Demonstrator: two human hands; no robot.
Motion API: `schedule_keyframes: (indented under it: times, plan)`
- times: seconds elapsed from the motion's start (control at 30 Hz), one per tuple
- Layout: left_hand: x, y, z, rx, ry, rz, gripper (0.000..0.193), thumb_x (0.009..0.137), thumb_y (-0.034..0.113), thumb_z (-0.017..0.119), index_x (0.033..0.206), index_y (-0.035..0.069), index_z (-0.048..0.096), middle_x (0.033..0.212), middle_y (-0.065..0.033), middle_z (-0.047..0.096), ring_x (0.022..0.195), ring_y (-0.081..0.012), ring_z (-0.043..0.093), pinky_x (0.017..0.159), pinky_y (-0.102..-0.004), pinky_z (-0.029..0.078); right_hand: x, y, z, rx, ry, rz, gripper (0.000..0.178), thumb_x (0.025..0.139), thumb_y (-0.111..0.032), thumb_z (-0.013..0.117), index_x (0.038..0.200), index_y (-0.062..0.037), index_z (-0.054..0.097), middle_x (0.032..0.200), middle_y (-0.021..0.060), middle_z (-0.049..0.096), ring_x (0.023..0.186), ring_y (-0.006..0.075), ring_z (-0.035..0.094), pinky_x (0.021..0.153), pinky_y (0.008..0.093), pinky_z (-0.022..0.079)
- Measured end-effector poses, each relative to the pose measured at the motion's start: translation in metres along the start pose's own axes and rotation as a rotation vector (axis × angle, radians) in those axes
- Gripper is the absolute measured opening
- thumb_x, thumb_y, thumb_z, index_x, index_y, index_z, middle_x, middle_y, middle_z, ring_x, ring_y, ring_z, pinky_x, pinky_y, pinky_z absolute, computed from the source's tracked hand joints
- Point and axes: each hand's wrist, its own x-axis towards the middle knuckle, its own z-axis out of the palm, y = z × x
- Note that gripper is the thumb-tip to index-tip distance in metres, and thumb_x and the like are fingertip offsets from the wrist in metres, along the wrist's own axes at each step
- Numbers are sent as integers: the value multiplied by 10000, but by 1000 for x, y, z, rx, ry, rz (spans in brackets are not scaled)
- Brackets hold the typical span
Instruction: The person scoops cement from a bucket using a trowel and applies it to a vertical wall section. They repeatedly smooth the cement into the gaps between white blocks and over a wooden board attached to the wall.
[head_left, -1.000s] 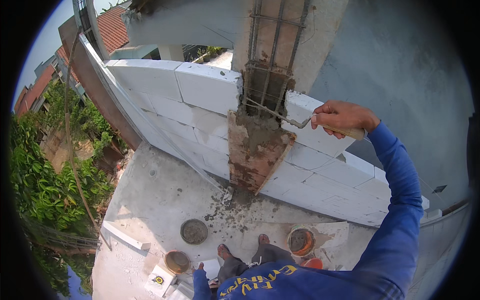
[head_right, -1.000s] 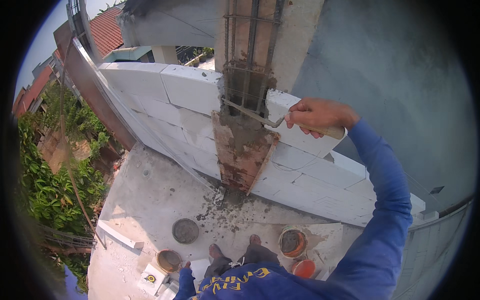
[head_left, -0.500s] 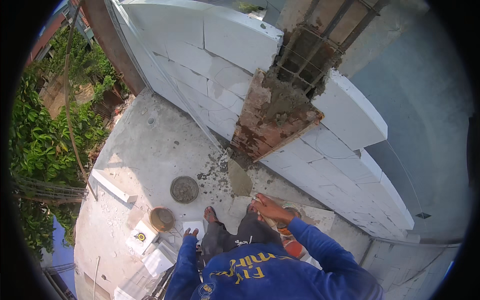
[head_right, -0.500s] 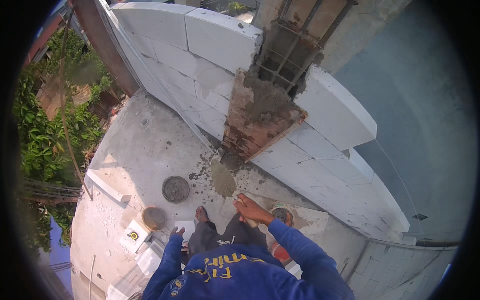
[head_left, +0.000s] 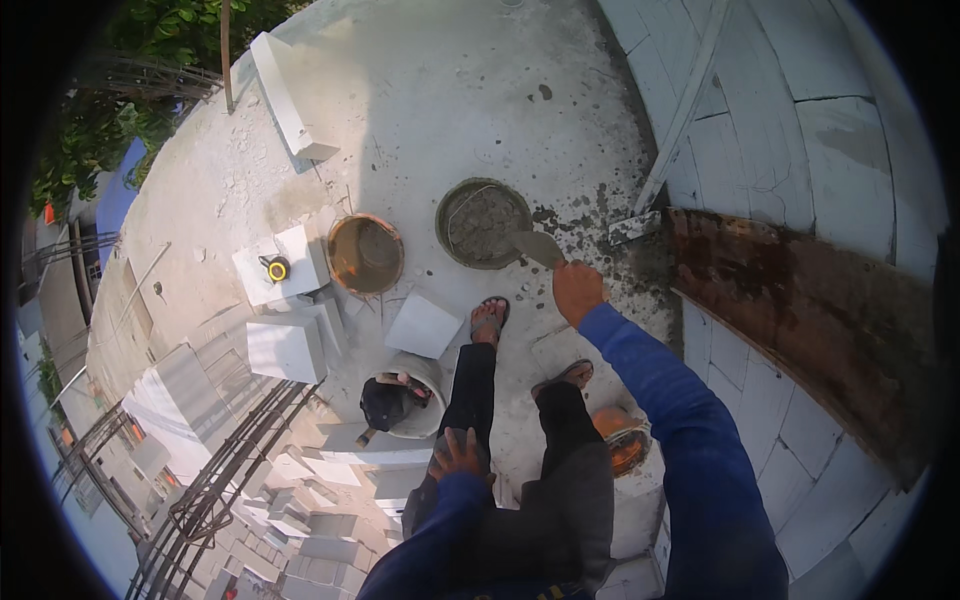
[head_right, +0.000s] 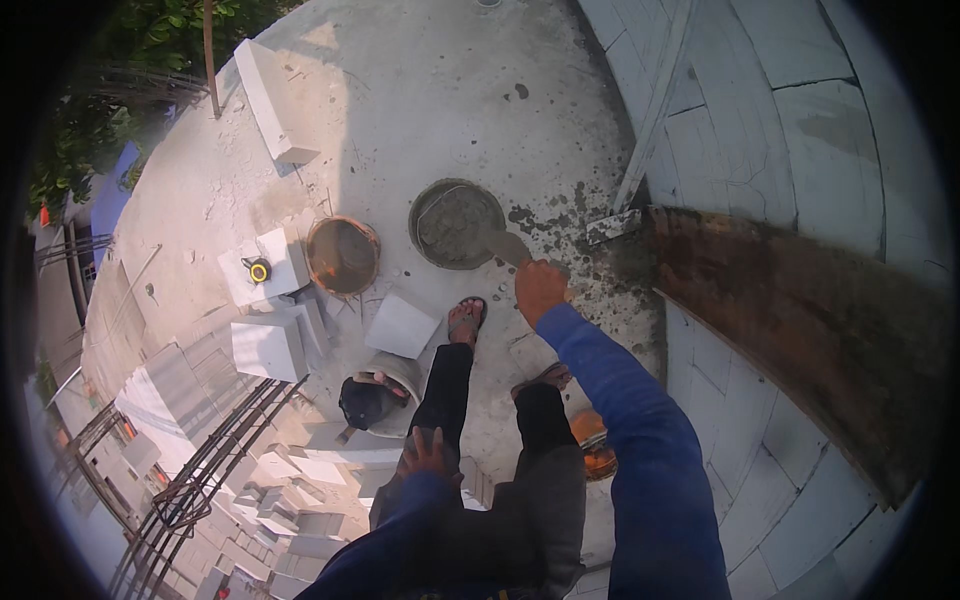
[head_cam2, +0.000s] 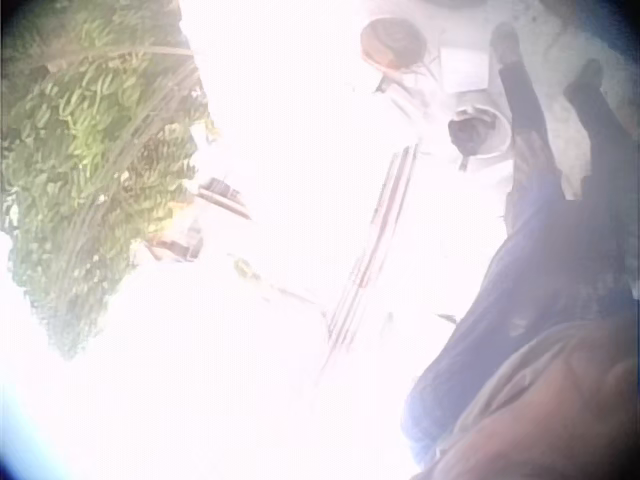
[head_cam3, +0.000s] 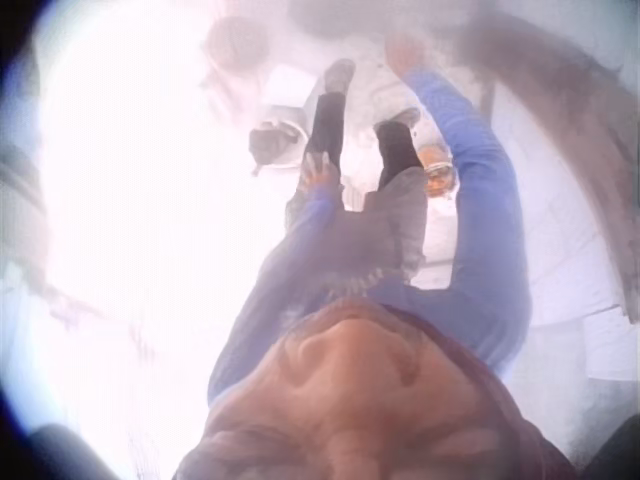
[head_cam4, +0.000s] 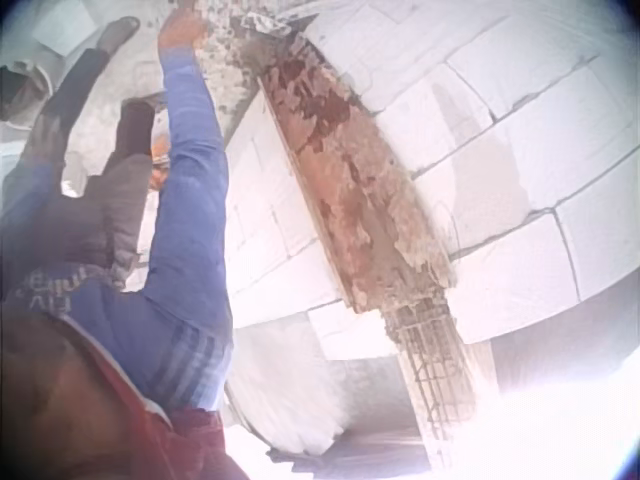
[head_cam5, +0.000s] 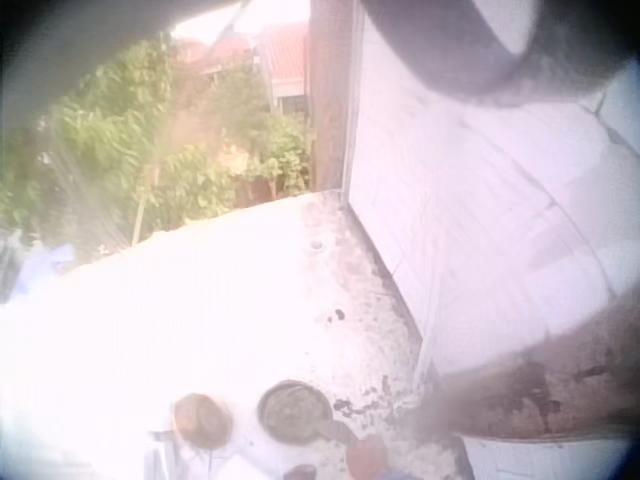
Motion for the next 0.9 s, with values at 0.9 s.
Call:
schedule_keyframes:
  times: [0.9]
  plan:
    - [15, -16, 15, -8, 339, 55, 1040, 684, 471, 870, 1603, 306, 411, 1679, -150, 319, 1358, -502, 443, 1067, -684, 372, 87, -69, 163, 759, -161, 85, 440, 975, -409, 665, 1253, -70, 703, 959, 242, 759, 915, 453, 729, 820, 546, 563]
